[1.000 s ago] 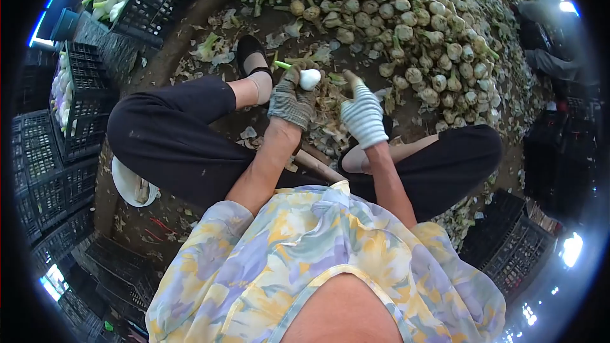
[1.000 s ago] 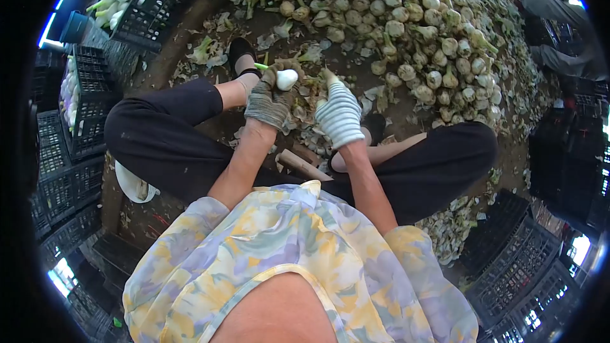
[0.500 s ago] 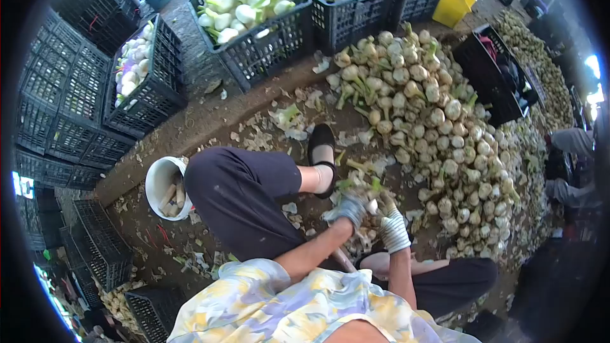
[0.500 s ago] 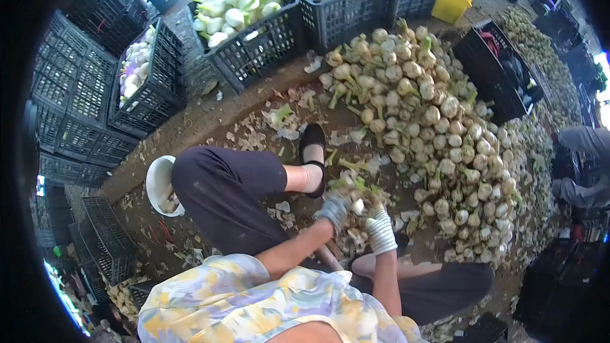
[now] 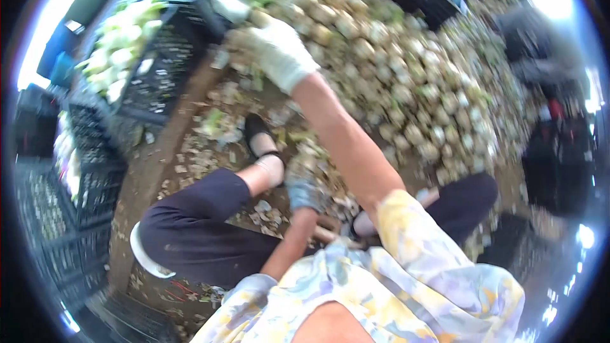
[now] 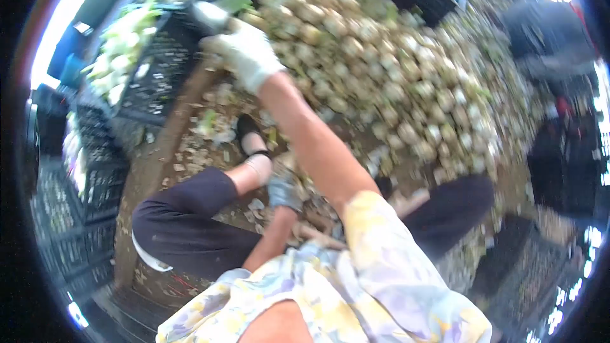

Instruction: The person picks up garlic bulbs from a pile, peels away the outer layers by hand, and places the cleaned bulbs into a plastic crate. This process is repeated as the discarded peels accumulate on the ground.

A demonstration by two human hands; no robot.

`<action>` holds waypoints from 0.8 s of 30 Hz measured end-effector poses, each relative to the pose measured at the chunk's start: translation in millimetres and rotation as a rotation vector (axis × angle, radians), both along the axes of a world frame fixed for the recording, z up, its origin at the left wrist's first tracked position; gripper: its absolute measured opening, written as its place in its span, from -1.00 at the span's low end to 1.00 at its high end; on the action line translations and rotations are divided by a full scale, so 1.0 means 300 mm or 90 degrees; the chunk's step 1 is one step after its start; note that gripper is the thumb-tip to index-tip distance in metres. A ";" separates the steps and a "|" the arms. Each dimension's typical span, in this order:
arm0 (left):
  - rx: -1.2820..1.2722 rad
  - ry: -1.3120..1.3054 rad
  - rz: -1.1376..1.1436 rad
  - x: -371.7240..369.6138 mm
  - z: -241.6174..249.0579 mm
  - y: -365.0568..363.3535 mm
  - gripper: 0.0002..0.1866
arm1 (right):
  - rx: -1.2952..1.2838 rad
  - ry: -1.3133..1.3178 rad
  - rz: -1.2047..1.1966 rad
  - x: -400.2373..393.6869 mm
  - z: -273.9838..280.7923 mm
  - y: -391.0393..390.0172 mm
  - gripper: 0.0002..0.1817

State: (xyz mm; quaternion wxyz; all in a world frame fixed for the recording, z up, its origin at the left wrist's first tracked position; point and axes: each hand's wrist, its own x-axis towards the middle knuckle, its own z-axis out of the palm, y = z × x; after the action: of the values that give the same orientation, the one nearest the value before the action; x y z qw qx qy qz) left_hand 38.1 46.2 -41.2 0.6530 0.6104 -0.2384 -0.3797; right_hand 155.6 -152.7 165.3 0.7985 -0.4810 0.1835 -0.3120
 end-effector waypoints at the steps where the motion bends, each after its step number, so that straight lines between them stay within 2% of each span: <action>1: 0.020 0.203 0.074 0.003 0.049 -0.017 -0.73 | -0.176 0.013 -0.044 -0.020 0.049 0.023 -0.63; 2: 0.046 0.394 0.162 0.025 0.122 -0.050 -0.84 | -0.358 0.027 -0.073 -0.047 0.057 0.039 -0.67; 4: 0.129 0.385 0.143 0.031 0.177 -0.068 -0.86 | -0.548 0.210 -0.106 -0.146 -0.059 0.075 -0.69; 5: 0.117 0.394 0.181 0.014 0.175 -0.055 -0.84 | -0.609 0.293 -0.138 -0.215 -0.168 0.066 -0.66; 6: 0.100 0.324 0.154 0.008 0.236 -0.063 -0.82 | -0.515 0.462 -0.101 -0.305 -0.252 0.047 -0.65; 7: 0.117 0.315 0.156 -0.001 0.215 -0.055 -0.80 | -0.494 0.637 -0.090 -0.413 -0.366 -0.002 -0.66; 8: 0.130 0.304 0.160 -0.004 0.194 -0.055 -0.77 | -0.430 0.726 -0.178 -0.548 -0.437 -0.031 -0.68; 9: 0.133 0.309 0.158 -0.007 0.188 -0.058 -0.77 | -0.441 0.876 -0.287 -0.670 -0.480 -0.061 -0.67; 10: 0.131 0.331 0.125 -0.010 0.190 -0.054 -0.76 | -0.362 0.965 -0.383 -0.783 -0.515 -0.088 -0.65; 12: 0.126 0.348 0.084 -0.014 0.183 -0.055 -0.75 | -0.360 1.088 -0.526 -0.941 -0.682 -0.181 -0.65; 14: 0.221 0.385 0.071 -0.030 0.162 -0.065 -0.71 | -0.363 1.182 -0.420 -0.919 -0.643 -0.244 -0.65; 15: 0.240 0.374 0.100 -0.042 0.165 -0.080 -0.72 | -0.388 1.204 -0.312 -0.907 -0.621 -0.267 -0.62; 16: 0.231 0.371 0.091 -0.048 0.158 -0.089 -0.72 | -0.418 1.228 -0.327 -0.898 -0.646 -0.297 -0.66; 18: 0.184 0.368 0.045 -0.044 0.141 -0.074 -0.75 | -0.338 1.154 -0.235 -0.925 -0.636 -0.333 -0.72; 20: 0.188 0.380 0.054 -0.060 0.152 -0.065 -0.80 | -0.238 1.095 -0.368 -0.958 -0.668 -0.334 -0.76; 21: 0.195 0.404 0.051 -0.062 0.159 -0.064 -0.81 | -0.252 1.048 -0.459 -0.992 -0.718 -0.339 -0.67; 22: 0.199 0.426 0.054 -0.053 0.161 -0.063 -0.83 | -0.224 1.014 -0.472 -1.004 -0.651 -0.304 -0.67; 23: 0.179 0.445 0.024 -0.043 0.163 -0.070 -0.84 | -0.391 1.024 -0.385 -1.041 -0.671 -0.303 -0.69; 24: 0.141 0.353 0.033 -0.052 0.162 -0.072 -0.83 | -0.558 1.021 -0.287 -1.057 -0.705 -0.290 -0.71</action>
State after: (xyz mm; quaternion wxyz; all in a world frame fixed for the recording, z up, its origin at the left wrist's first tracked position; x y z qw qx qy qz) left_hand 22.5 24.7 7.3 0.6320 0.5568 0.0079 -0.5390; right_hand -161.3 -239.7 -46.1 0.1025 -0.7630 0.6337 -0.0758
